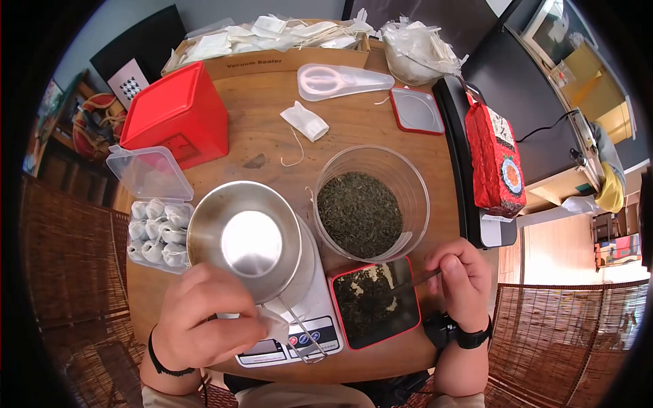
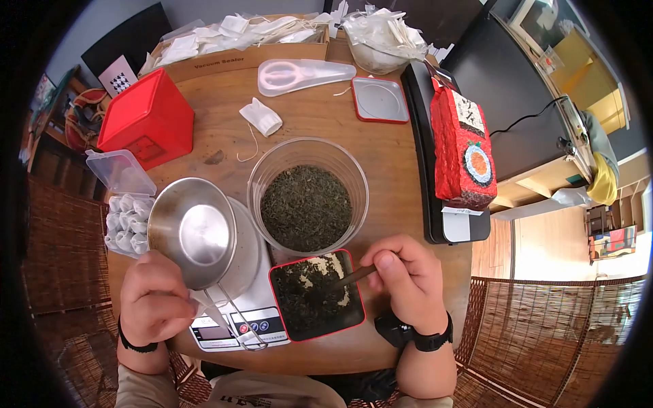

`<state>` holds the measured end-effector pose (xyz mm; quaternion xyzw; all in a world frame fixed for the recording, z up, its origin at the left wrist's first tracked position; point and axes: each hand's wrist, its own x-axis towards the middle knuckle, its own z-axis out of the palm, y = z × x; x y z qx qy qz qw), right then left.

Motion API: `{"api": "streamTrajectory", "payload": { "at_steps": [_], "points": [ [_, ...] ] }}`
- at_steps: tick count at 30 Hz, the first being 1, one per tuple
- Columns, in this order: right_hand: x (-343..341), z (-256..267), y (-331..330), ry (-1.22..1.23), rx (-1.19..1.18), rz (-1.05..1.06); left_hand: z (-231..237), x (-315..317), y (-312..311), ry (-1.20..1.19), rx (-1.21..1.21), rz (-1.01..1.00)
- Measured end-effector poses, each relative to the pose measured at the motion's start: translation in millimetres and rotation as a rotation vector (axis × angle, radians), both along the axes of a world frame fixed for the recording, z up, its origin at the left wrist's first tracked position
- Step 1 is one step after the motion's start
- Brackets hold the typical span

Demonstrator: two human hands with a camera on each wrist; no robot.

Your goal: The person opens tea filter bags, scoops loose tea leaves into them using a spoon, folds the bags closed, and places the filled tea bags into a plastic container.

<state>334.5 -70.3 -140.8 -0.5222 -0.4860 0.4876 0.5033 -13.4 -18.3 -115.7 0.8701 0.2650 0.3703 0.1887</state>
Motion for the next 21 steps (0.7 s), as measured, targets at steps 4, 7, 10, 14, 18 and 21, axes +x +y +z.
{"api": "streamTrajectory", "payload": {
  "at_steps": [4,7,10,14,18,21],
  "points": [
    [1.1,0.2,4.4,0.054,0.007,-0.008,8.7,3.9,2.4,0.035,-0.035,-0.070],
    [4.1,-2.8,6.9,0.091,0.015,-0.002,10.8,2.3,2.6,0.033,-0.048,-0.074],
    [5.2,-3.9,7.1,0.134,0.033,-0.009,8.4,-0.3,2.8,0.044,-0.050,-0.090],
    [7.0,-5.9,7.5,0.131,0.066,-0.078,7.1,1.7,2.0,0.037,-0.044,-0.059],
    [8.6,-6.8,7.1,0.190,0.118,-0.091,7.8,4.1,3.8,0.065,-0.026,-0.079],
    [5.3,-7.4,6.4,0.103,0.228,-0.203,9.2,8.7,0.0,0.051,-0.012,-0.032]
  ]
}}
